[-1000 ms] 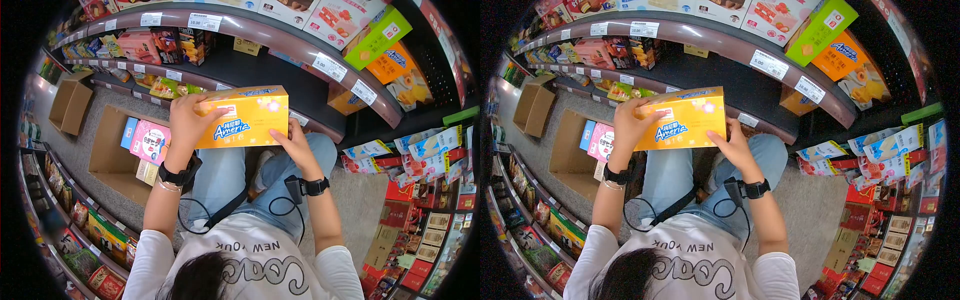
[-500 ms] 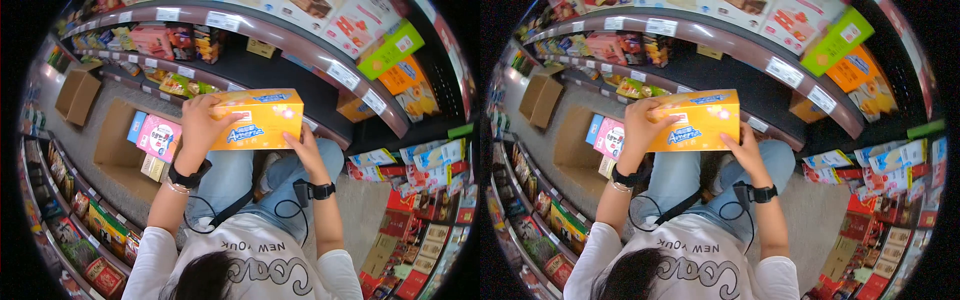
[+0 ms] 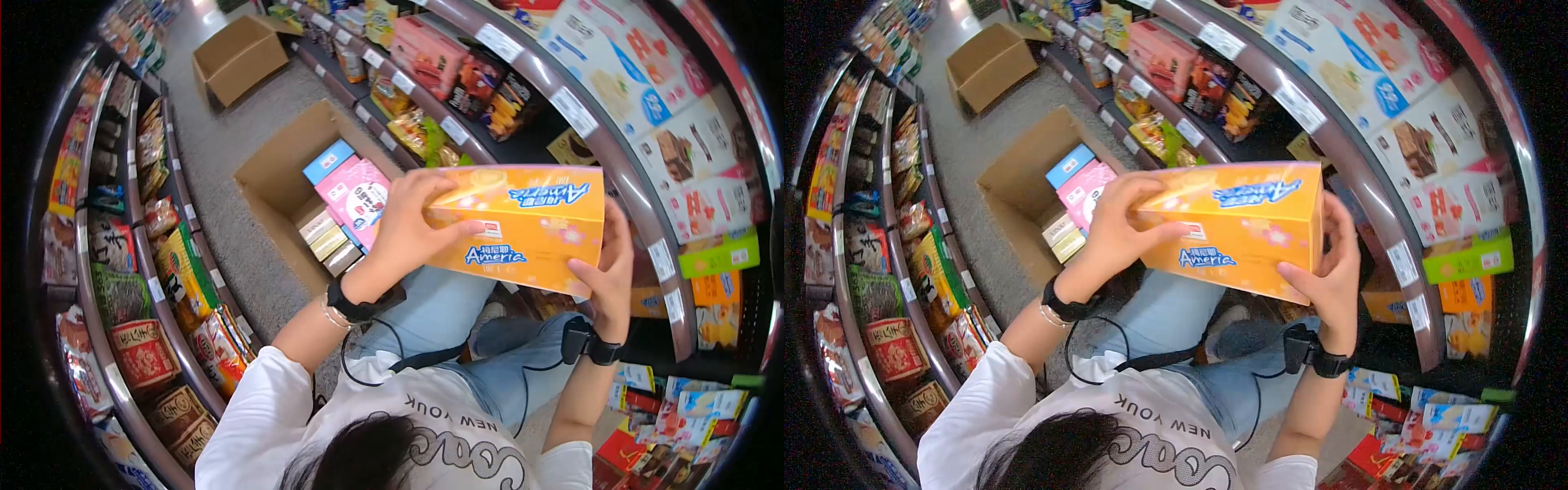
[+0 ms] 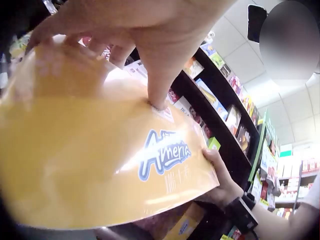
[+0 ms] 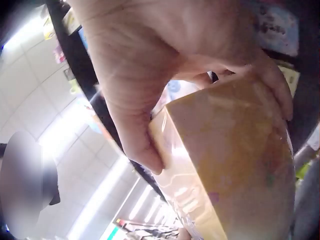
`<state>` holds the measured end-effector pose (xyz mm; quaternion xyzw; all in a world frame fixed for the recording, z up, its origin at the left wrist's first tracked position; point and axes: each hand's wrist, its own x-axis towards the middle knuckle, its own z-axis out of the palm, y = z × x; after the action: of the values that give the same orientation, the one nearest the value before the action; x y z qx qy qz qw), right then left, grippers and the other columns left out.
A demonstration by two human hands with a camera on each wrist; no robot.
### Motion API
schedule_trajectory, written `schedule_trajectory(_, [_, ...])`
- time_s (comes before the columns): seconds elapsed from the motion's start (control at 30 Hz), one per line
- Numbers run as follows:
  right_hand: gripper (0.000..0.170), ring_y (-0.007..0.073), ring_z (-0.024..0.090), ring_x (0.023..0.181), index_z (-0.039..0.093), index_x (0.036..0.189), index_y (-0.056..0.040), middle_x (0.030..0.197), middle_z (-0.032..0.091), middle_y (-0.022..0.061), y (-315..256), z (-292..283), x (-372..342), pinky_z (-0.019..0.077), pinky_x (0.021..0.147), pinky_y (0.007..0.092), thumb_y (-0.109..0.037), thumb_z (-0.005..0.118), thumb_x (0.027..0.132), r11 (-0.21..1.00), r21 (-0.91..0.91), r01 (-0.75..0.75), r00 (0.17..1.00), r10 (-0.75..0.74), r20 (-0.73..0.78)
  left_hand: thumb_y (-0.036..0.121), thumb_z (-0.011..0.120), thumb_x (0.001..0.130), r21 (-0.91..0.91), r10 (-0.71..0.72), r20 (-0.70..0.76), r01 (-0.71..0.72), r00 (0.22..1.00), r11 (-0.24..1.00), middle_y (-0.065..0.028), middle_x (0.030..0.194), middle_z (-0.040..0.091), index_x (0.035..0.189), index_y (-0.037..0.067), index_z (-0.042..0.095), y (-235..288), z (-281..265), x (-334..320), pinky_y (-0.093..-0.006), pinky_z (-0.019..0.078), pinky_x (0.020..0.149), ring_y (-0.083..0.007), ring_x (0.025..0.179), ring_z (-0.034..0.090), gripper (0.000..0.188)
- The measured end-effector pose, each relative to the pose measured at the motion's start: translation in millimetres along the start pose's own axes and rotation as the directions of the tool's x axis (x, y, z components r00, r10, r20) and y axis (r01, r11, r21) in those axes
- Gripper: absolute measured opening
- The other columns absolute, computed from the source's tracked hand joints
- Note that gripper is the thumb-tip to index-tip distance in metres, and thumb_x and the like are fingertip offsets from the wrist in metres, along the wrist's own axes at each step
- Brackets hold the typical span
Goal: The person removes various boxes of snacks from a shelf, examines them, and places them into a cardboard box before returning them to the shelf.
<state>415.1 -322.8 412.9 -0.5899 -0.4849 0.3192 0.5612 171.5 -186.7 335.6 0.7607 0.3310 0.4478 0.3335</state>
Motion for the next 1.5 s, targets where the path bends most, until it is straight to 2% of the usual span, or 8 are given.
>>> schedule_trajectory(0.17, [0.087, 0.0300, 0.051, 0.118, 0.046, 0.131, 0.0000, 0.128, 0.052, 0.0159, -49, 80, 64, 0.0406, 0.101, 0.0389, -0.019, 0.083, 0.054, 0.772, -0.434, 0.465, 0.884, -0.383, 0.266, 0.022, 0.088, 0.064, -0.158, -0.020, 0.071, 0.031, 0.997, 0.987, -0.0119, 0.135, 0.052, 0.126, 0.007, 0.054, -34, -83, 7, -0.0375, 0.0375, 0.105, -0.0269, 0.127, 0.048, 0.072])
schedule_trajectory(0.3, [0.089, 0.0379, 0.048, 0.119, 0.047, 0.128, -0.0018, 0.123, 0.052, 0.0185, -53, 169, 113, 0.0378, 0.103, 0.0445, -0.021, 0.081, 0.048, 0.627, -0.300, 0.719, 0.679, -0.542, 0.495, 0.026, 0.089, 0.061, 0.029, -0.015, 0.056, 0.013, 0.998, 0.999, -0.0127, 0.147, 0.039, 0.147, 0.006, 0.032, -17, -155, 17, -0.0394, 0.0358, 0.108, -0.0277, 0.129, 0.044, 0.105])
schedule_trajectory(0.43, [0.081, 0.0390, 0.048, 0.114, 0.047, 0.123, -0.0023, 0.118, 0.053, 0.0192, -27, 257, 144, 0.0398, 0.098, 0.0447, -0.019, 0.082, 0.052, 0.645, -0.006, 0.764, 0.532, -0.625, 0.571, 0.025, 0.089, 0.060, -0.158, -0.017, -0.043, 0.010, 0.999, 0.987, -0.0139, 0.144, 0.042, 0.148, 0.009, 0.032, -4, -196, 26, -0.0419, 0.0361, 0.109, -0.0266, 0.130, 0.043, 0.106])
schedule_trajectory(0.57, [0.073, 0.0387, 0.050, 0.114, 0.047, 0.113, -0.0046, 0.116, 0.054, 0.0171, 0, 324, 159, 0.0407, 0.096, 0.0457, -0.018, 0.084, 0.051, 0.647, 0.074, 0.759, 0.474, -0.627, 0.619, 0.023, 0.086, 0.059, 0.475, -0.073, 0.218, -0.041, 0.973, 0.879, -0.0156, 0.137, 0.045, 0.147, 0.006, 0.032, -23, -244, 36, -0.0405, 0.0336, 0.109, -0.0296, 0.130, 0.042, 0.105])
schedule_trajectory(0.8, [0.070, 0.0365, 0.050, 0.115, 0.046, 0.109, -0.0070, 0.116, 0.054, 0.0149, 48, 382, 172, 0.0408, 0.094, 0.0481, -0.014, 0.085, 0.051, 0.710, 0.019, 0.704, 0.457, -0.474, 0.753, 0.032, 0.082, 0.050, 0.725, -0.299, 0.104, 0.133, 0.949, 0.676, -0.0143, 0.125, 0.052, 0.147, 0.009, 0.034, -91, -249, 29, -0.0459, 0.0440, 0.091, -0.0343, 0.115, 0.052, 0.111])
schedule_trajectory(0.9, [0.071, 0.0368, 0.051, 0.115, 0.047, 0.112, -0.0058, 0.116, 0.055, 0.0158, 60, 392, 178, 0.0404, 0.095, 0.0477, -0.012, 0.084, 0.051, 0.680, -0.014, 0.733, 0.428, -0.446, 0.786, 0.028, 0.081, 0.049, 0.760, -0.365, 0.084, 0.177, 0.927, 0.625, -0.0165, 0.124, 0.054, 0.147, 0.007, 0.033, -104, -244, 28, -0.0433, 0.0441, 0.097, -0.0362, 0.116, 0.053, 0.111])
schedule_trajectory(1.33, [0.089, 0.0356, 0.048, 0.125, 0.045, 0.131, -0.0063, 0.129, 0.054, 0.0169, 72, 429, 194, 0.0392, 0.104, 0.0483, -0.014, 0.087, 0.052, 0.736, 0.037, 0.676, 0.383, -0.393, 0.836, 0.030, 0.081, 0.053, 0.708, -0.334, 0.044, 0.207, 0.941, 0.676, -0.0171, 0.118, 0.056, 0.136, 0.005, 0.048, -139, -266, 27, -0.0406, 0.0507, 0.088, -0.0358, 0.105, 0.060, 0.093])
schedule_trajectory(1.5, [0.083, 0.0366, 0.040, 0.133, 0.044, 0.132, -0.0102, 0.132, 0.052, 0.0157, 99, 432, 186, 0.0368, 0.106, 0.0545, -0.017, 0.085, 0.060, 0.679, -0.126, 0.723, 0.463, -0.341, 0.818, 0.029, 0.081, 0.053, 0.713, -0.410, 0.049, 0.255, 0.911, 0.653, -0.0167, 0.118, 0.055, 0.133, 0.004, 0.051, -161, -255, 21, -0.0408, 0.0514, 0.086, -0.0357, 0.103, 0.060, 0.090])
